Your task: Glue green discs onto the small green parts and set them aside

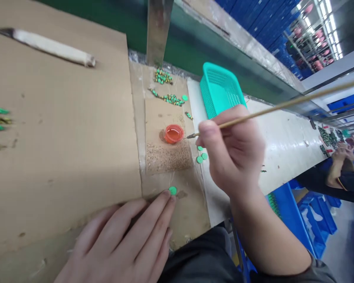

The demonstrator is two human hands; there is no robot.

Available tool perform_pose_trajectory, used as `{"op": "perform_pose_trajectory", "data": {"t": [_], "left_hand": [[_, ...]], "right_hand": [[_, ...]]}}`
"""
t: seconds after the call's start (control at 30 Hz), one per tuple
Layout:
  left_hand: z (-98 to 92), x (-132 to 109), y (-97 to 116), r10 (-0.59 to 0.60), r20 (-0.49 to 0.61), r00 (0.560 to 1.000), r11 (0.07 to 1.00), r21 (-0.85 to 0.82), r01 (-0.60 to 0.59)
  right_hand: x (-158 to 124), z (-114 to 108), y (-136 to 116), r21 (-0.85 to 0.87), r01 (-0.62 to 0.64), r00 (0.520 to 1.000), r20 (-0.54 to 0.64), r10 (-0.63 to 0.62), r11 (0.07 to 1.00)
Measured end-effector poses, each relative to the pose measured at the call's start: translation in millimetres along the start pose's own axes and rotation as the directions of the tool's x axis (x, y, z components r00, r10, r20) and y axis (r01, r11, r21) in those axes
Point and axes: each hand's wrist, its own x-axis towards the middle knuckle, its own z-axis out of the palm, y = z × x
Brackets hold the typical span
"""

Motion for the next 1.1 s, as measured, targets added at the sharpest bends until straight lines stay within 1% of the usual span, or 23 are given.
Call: {"op": "perform_pose_trajectory", "data": {"t": [0.07, 0.13, 0.27, 0.4, 0.53, 0.63, 0.7, 0.73, 0.83, 0.9, 1.1], "left_hand": [[4.2, 2.3, -1.0, 0.011, -0.034, 0.999, 1.000, 0.005, -0.011], [6.8, 4.3, -2.2, 0.030, -0.053, 0.998, 1.000, 0.002, -0.030], [6.5, 8.8, -3.5, 0.024, -0.092, 0.995, 0.999, -0.033, -0.027], [4.0, 12.8, -2.7, 0.002, -0.091, 0.996, 0.998, -0.058, -0.007], [2.1, 13.0, -1.2, 0.000, -0.075, 0.997, 0.999, -0.046, -0.004], [0.3, 10.3, -0.4, 0.009, -0.058, 0.998, 1.000, -0.017, -0.010], [-1.0, 8.1, -0.3, 0.021, -0.033, 0.999, 1.000, 0.009, -0.021], [-1.5, 7.2, -0.4, 0.026, -0.023, 0.999, 1.000, 0.017, -0.025], [-2.0, 5.2, -0.7, 0.026, -0.011, 1.000, 0.999, 0.020, -0.026], [-2.1, 4.3, -0.6, 0.024, 0.000, 1.000, 0.999, 0.024, -0.024], [-2.8, 2.0, -0.6, 0.032, 0.045, 0.998, 0.998, 0.059, -0.034]], "right_hand": [[13.8, 8.6, 12.7, 0.015, 0.021, 0.997, 0.069, -0.022, 1.000], [21.0, 15.5, 21.0, 0.016, 0.005, 0.991, 0.130, -0.007, 1.000], [21.6, 23.6, 27.5, 0.028, 0.009, 0.982, 0.188, -0.014, 1.000], [20.3, 26.3, 29.2, 0.025, 0.032, 0.981, 0.192, -0.036, 0.999], [19.3, 21.5, 22.8, 0.066, 0.056, 0.990, 0.124, -0.064, 0.996], [8.1, 12.4, 11.6, 0.073, 0.066, 0.997, 0.044, -0.069, 0.995], [-5.6, 4.7, 4.1, 0.081, 0.054, 0.999, -0.006, -0.053, 0.995], [-13.4, 1.0, 1.1, 0.082, 0.034, 0.999, -0.011, -0.034, 0.996], [-34.7, -6.9, -2.9, 0.042, -0.031, 0.997, 0.067, 0.028, 0.999], [-43.6, -8.1, -2.0, -0.007, -0.048, 0.991, 0.128, 0.048, 0.999], [-45.7, -5.0, 2.5, -0.083, -0.002, 0.982, 0.187, 0.018, 0.997]]}}
